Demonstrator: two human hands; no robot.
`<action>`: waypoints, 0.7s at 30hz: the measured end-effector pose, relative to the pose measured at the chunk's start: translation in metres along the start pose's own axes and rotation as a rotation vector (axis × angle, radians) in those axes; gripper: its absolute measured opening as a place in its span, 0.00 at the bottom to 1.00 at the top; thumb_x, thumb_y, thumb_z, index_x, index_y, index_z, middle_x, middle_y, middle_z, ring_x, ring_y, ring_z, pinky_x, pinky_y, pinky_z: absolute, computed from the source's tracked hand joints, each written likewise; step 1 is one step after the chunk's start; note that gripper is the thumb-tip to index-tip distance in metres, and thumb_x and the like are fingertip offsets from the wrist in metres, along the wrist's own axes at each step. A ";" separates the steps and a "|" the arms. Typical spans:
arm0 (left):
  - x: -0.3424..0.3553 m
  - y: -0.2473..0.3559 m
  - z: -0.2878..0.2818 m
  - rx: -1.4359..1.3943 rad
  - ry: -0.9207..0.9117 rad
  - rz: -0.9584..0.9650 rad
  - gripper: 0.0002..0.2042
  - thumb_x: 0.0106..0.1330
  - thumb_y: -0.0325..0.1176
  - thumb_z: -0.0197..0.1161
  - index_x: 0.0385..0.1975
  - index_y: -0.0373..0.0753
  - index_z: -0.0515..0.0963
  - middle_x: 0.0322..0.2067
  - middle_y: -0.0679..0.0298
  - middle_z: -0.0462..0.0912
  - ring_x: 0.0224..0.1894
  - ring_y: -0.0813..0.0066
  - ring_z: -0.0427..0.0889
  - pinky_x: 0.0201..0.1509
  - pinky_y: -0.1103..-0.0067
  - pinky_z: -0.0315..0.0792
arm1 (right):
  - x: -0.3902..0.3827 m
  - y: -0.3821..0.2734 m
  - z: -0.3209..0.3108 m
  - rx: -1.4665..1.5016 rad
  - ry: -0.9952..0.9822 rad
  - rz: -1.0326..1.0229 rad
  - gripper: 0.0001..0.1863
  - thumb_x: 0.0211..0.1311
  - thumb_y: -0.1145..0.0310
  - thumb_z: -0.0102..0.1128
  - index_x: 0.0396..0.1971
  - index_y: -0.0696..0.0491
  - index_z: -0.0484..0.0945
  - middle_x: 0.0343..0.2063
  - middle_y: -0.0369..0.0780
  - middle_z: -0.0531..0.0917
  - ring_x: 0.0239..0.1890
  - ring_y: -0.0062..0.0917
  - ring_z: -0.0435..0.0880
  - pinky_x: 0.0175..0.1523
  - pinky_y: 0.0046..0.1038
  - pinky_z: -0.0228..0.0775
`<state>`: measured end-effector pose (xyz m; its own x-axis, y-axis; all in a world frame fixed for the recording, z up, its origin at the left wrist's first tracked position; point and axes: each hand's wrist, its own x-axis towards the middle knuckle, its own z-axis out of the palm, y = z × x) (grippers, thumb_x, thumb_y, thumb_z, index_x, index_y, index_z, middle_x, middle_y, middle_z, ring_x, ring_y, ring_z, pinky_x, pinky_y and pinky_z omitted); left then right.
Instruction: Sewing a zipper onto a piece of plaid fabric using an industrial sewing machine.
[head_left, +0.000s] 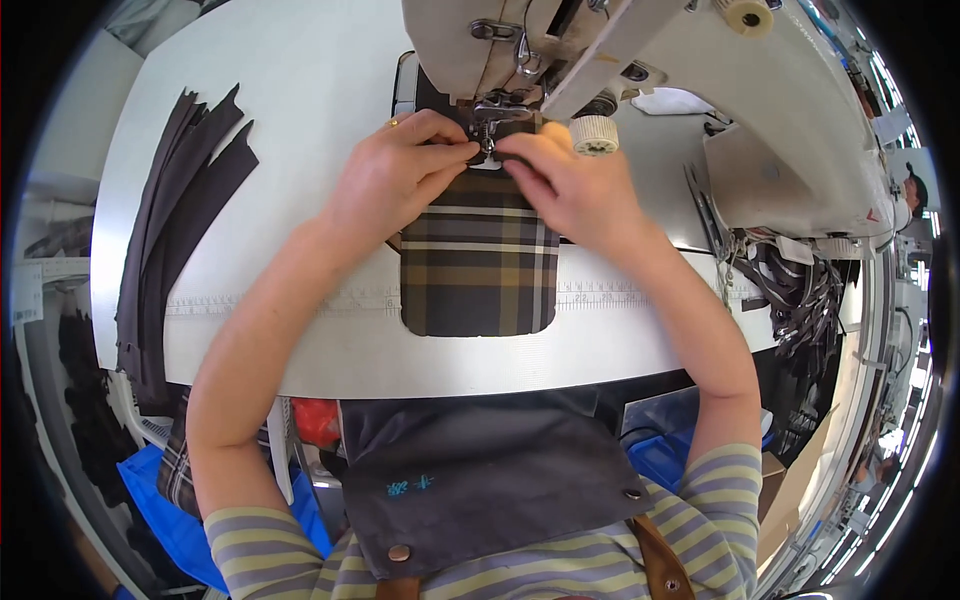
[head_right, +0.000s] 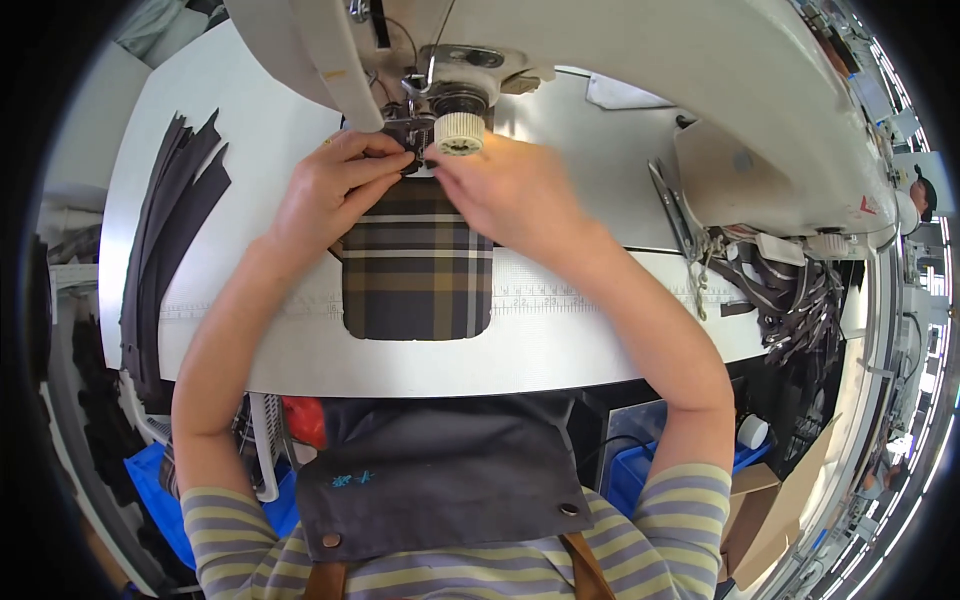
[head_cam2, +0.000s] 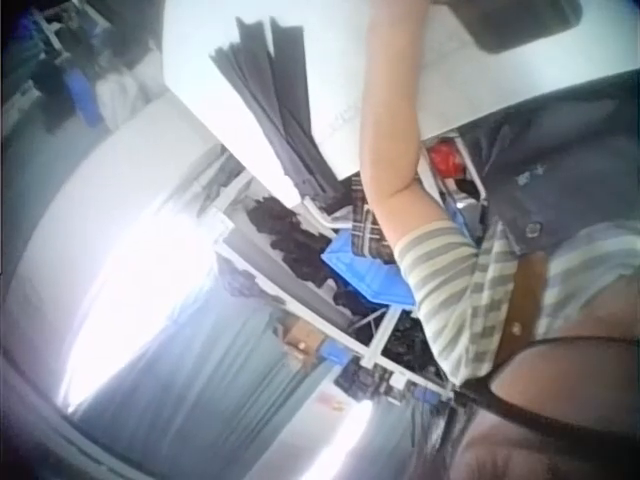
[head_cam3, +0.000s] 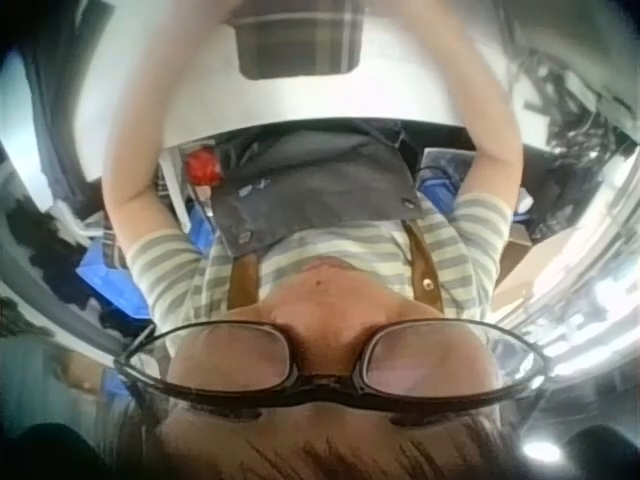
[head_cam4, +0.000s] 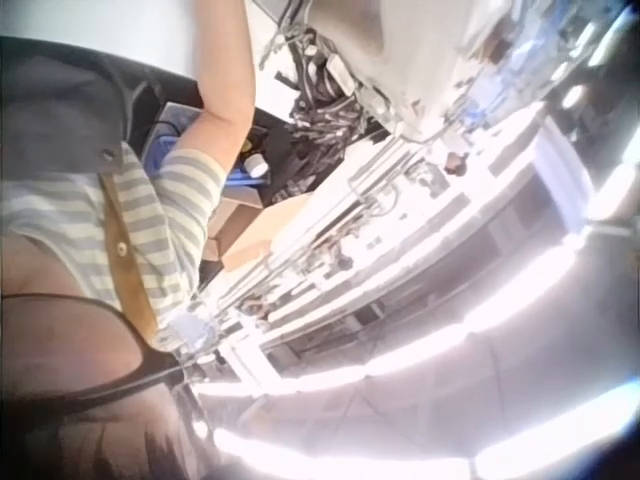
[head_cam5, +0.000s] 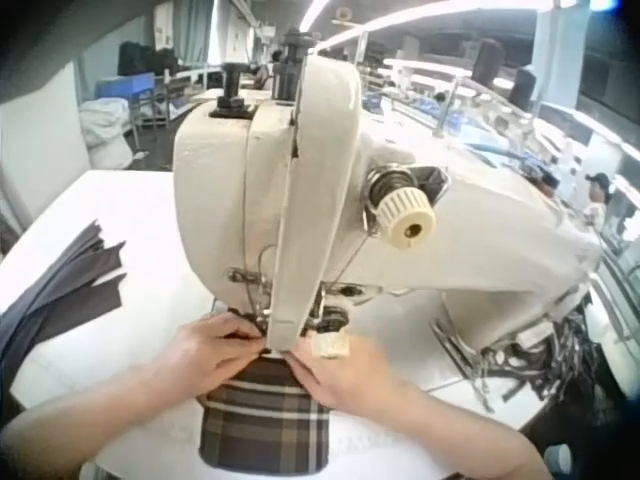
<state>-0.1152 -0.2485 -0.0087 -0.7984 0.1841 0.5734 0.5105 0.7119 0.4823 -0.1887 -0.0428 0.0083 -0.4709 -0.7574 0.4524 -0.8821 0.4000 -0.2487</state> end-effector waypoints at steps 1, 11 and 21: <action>0.000 -0.001 -0.001 -0.006 -0.012 -0.004 0.08 0.56 0.25 0.65 0.35 0.37 0.84 0.36 0.64 0.81 0.34 0.64 0.80 0.40 0.74 0.76 | 0.001 -0.001 0.003 -0.109 -0.011 -0.081 0.08 0.56 0.66 0.66 0.35 0.48 0.80 0.24 0.33 0.76 0.22 0.21 0.76 0.22 0.25 0.68; 0.002 0.004 -0.002 0.008 -0.001 -0.030 0.06 0.55 0.25 0.65 0.32 0.34 0.82 0.35 0.60 0.83 0.36 0.61 0.82 0.41 0.73 0.76 | 0.013 0.006 0.022 -0.108 0.111 -0.257 0.08 0.54 0.68 0.66 0.34 0.48 0.78 0.25 0.33 0.78 0.29 0.28 0.80 0.29 0.30 0.72; 0.009 0.014 0.002 -0.253 0.056 -0.419 0.05 0.59 0.26 0.63 0.32 0.32 0.81 0.29 0.61 0.82 0.31 0.70 0.80 0.35 0.77 0.72 | -0.035 -0.044 -0.026 0.247 -0.063 -0.234 0.13 0.54 0.67 0.64 0.37 0.58 0.78 0.37 0.43 0.82 0.49 0.37 0.78 0.54 0.36 0.71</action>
<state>-0.1156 -0.2357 0.0015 -0.9367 -0.1248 0.3272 0.2162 0.5290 0.8206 -0.1336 -0.0204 0.0259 -0.2476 -0.8475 0.4696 -0.9341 0.0801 -0.3480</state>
